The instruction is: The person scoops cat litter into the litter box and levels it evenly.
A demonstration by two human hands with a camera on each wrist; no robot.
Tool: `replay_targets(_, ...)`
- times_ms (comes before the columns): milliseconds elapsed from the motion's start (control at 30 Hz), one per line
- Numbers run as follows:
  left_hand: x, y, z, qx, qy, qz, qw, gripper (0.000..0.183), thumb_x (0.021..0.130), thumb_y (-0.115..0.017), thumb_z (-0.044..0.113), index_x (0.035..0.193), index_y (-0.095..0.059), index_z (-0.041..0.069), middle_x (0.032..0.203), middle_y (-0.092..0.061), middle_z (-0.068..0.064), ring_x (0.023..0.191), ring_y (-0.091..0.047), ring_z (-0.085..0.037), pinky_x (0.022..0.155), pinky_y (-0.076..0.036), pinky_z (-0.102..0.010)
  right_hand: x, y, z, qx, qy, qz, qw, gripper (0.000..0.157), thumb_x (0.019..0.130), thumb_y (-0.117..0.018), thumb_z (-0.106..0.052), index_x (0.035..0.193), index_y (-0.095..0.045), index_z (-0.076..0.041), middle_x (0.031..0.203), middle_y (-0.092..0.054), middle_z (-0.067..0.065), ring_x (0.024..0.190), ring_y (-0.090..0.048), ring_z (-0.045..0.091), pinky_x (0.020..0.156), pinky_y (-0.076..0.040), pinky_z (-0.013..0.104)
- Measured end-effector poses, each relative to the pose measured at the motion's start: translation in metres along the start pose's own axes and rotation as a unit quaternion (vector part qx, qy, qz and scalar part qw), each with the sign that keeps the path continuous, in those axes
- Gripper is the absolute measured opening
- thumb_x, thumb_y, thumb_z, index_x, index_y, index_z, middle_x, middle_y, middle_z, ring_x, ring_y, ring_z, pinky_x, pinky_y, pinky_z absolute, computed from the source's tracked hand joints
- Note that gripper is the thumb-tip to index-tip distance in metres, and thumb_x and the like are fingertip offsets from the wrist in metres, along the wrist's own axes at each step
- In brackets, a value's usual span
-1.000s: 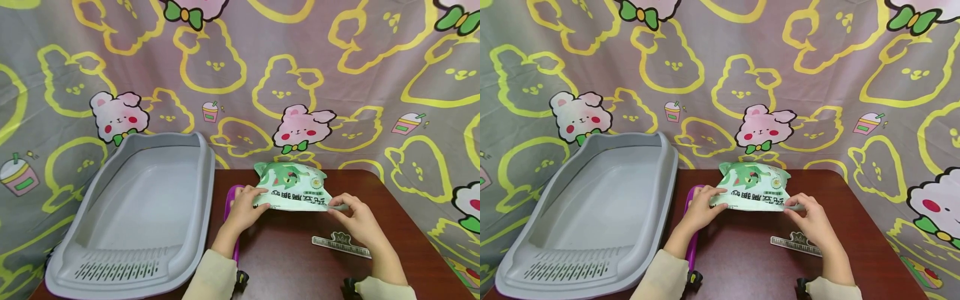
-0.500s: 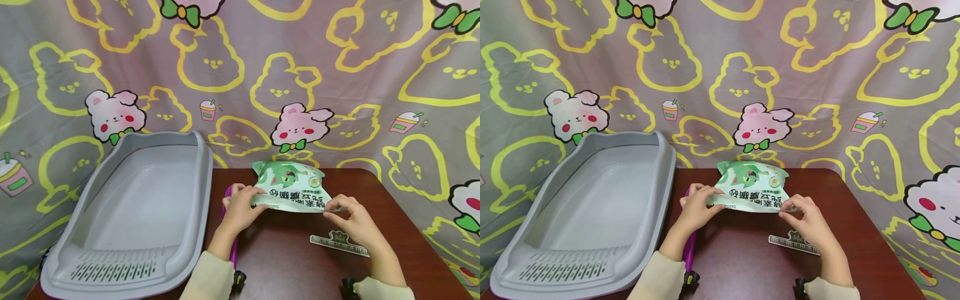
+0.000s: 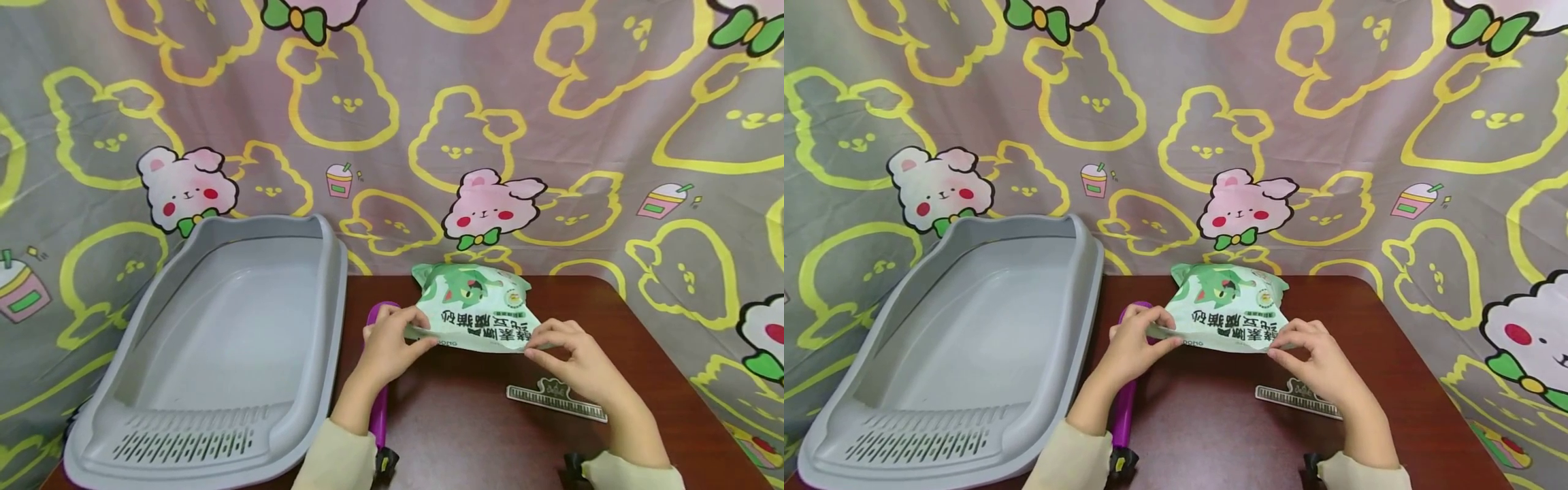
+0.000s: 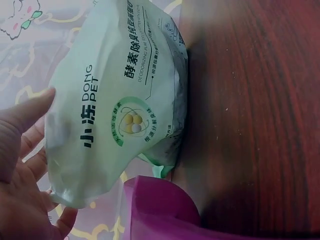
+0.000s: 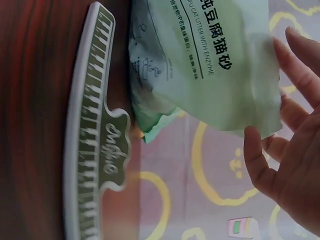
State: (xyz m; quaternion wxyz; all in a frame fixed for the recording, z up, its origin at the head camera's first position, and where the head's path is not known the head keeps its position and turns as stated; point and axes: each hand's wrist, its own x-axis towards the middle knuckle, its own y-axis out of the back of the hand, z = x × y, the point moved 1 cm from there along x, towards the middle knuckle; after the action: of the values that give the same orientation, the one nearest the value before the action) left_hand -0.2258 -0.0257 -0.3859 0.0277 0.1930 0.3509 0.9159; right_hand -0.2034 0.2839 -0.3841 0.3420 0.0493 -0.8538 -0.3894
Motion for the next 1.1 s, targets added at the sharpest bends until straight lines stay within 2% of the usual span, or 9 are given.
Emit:
replay_targets(200, -0.004, 0.003, 0.003, -0.011, 0.002, -0.011, 0.9999, 0.014, 0.086, -0.076, 0.040, 0.082, -0.065, 0.030, 0.091, -0.070, 0.013, 0.115, -0.048, -0.017, 0.091, -0.029, -0.056, 0.003, 0.003, -0.004, -0.079, 0.009, 0.004, 0.997, 0.018, 0.075, -0.081, -0.004, 0.078, -0.077, -0.021, 0.084, -0.060, -0.015, 0.083, -0.043, 0.000, 0.067, -0.040, 0.023)
replay_targets(367, -0.004, 0.003, 0.003, -0.009, 0.004, -0.014, 0.9998, 0.013, 0.090, -0.072, 0.036, 0.080, -0.067, 0.030, 0.087, -0.070, 0.014, 0.112, -0.050, -0.016, 0.090, -0.030, -0.056, 0.002, -0.001, -0.009, -0.117, -0.023, 0.004, 0.993, 0.015, 0.077, -0.082, -0.009, 0.073, -0.076, -0.022, 0.081, -0.057, -0.014, 0.081, -0.042, 0.004, 0.065, -0.040, 0.026)
replay_targets(567, -0.004, 0.001, 0.003, 0.003, 0.013, -0.022, 0.9997, 0.009, 0.088, -0.073, 0.034, 0.081, -0.067, 0.031, 0.087, -0.069, 0.016, 0.112, -0.051, -0.015, 0.089, -0.032, -0.055, 0.001, -0.002, -0.014, -0.124, -0.075, -0.015, 0.989, 0.011, 0.078, -0.082, -0.012, 0.076, -0.077, -0.023, 0.083, -0.056, -0.012, 0.084, -0.041, 0.011, 0.065, -0.039, 0.028)
replay_targets(667, -0.004, 0.001, 0.003, 0.005, 0.017, -0.021, 0.9996, 0.006, 0.085, -0.073, 0.032, 0.089, -0.068, 0.030, 0.092, -0.069, 0.013, 0.112, -0.051, -0.017, 0.088, -0.032, -0.054, -0.001, -0.003, -0.014, -0.120, -0.074, -0.024, 0.990, 0.013, 0.076, -0.083, -0.011, 0.078, -0.079, -0.023, 0.087, -0.053, -0.012, 0.088, -0.038, 0.012, 0.064, -0.038, 0.030)
replay_targets(800, -0.004, 0.001, 0.005, 0.007, 0.027, -0.018, 0.9995, 0.019, 0.081, -0.072, 0.026, 0.097, -0.063, 0.026, 0.098, -0.068, 0.010, 0.112, -0.052, -0.017, 0.088, -0.033, -0.053, -0.003, -0.004, -0.013, -0.124, -0.070, -0.027, 0.989, 0.015, 0.074, -0.085, -0.014, 0.075, -0.078, -0.027, 0.092, -0.047, -0.012, 0.095, -0.036, 0.017, 0.061, -0.034, 0.034)
replay_targets(967, -0.005, 0.002, 0.006, 0.025, 0.022, -0.018, 0.9993, 0.017, 0.075, -0.070, 0.019, 0.086, -0.059, 0.026, 0.091, -0.066, 0.010, 0.106, -0.053, -0.017, 0.084, -0.035, -0.052, -0.003, -0.004, -0.013, -0.134, -0.084, -0.036, 0.987, 0.012, 0.076, -0.085, -0.017, 0.083, -0.080, -0.026, 0.094, -0.044, -0.012, 0.098, -0.035, 0.020, 0.063, -0.030, 0.036)
replay_targets(1100, -0.005, 0.003, 0.005, 0.040, 0.005, -0.036, 0.9986, 0.011, 0.075, -0.070, 0.018, 0.081, -0.068, 0.027, 0.096, -0.070, 0.010, 0.108, -0.052, -0.017, 0.084, -0.037, -0.054, -0.002, -0.004, -0.012, -0.125, -0.100, -0.056, 0.986, 0.013, 0.078, -0.083, -0.015, 0.089, -0.080, -0.022, 0.095, -0.048, -0.011, 0.101, -0.035, 0.019, 0.066, -0.030, 0.037)
